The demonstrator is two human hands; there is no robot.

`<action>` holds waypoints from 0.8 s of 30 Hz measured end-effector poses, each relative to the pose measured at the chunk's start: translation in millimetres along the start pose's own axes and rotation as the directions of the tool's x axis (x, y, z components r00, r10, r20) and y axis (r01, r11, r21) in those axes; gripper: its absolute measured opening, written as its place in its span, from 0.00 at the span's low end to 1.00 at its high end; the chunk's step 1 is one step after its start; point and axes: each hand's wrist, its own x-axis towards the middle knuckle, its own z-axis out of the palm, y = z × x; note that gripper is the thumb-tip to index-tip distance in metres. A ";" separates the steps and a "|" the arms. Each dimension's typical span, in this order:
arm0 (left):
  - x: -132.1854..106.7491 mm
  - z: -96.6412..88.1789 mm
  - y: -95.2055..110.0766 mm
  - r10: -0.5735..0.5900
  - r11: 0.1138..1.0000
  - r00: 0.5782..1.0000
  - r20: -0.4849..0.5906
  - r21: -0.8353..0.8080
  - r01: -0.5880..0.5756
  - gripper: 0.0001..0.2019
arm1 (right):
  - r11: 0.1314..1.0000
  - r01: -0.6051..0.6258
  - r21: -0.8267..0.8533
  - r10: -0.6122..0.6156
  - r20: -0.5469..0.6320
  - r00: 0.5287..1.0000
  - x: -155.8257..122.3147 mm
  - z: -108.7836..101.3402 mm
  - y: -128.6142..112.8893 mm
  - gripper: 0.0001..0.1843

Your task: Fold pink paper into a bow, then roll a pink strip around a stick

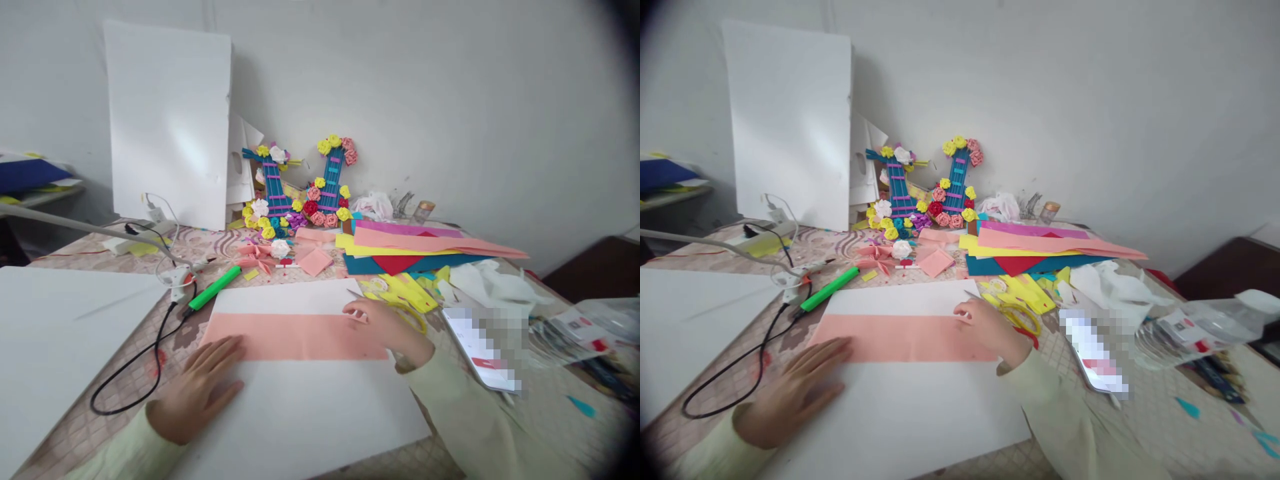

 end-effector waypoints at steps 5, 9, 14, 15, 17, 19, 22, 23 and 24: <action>-6.5 9.2 7.4 -0.083 0.997 0.994 -0.070 -0.006 0.083 0.20 | 0.991 0.040 -0.125 -0.046 -0.040 0.998 54.7 -6.6 -7.2 0.10; -4.1 9.8 16.1 -0.187 0.981 0.969 -0.159 -0.087 0.175 0.17 | 0.968 0.043 -0.248 -0.056 -0.043 0.998 130.2 -1.6 -17.6 0.09; -1.6 4.5 20.5 -0.213 0.974 0.954 -0.210 -0.119 0.192 0.17 | 0.914 -0.013 -0.405 -0.009 -0.052 0.999 204.9 24.5 -31.2 0.16; -2.1 4.4 19.8 -0.215 0.974 0.954 -0.209 -0.116 0.194 0.17 | 0.900 -0.031 -0.435 0.003 -0.065 0.998 215.1 30.0 -32.5 0.16; -3.6 5.2 16.8 -0.196 0.980 0.957 -0.215 -0.087 0.181 0.17 | 0.873 -0.052 -0.484 0.010 -0.087 0.996 231.5 40.1 -32.8 0.16; -5.2 6.2 12.4 -0.135 0.991 0.963 -0.232 -0.019 0.135 0.18 | 0.851 -0.048 -0.522 -0.001 -0.093 0.996 243.7 48.5 -30.0 0.16; -5.4 6.0 6.8 -0.068 0.995 0.969 -0.238 0.061 0.085 0.18 | 0.827 -0.010 -0.562 -0.038 -0.075 0.996 256.5 57.4 -21.9 0.16; -4.7 5.5 5.8 -0.069 0.994 0.969 -0.236 0.067 0.087 0.18 | 0.820 0.009 -0.572 -0.056 -0.065 0.996 259.6 59.4 -18.8 0.16; -3.8 4.9 5.3 -0.079 0.993 0.969 -0.232 0.065 0.097 0.18 | 0.814 0.029 -0.580 -0.076 -0.056 0.996 262.1 60.9 -16.0 0.16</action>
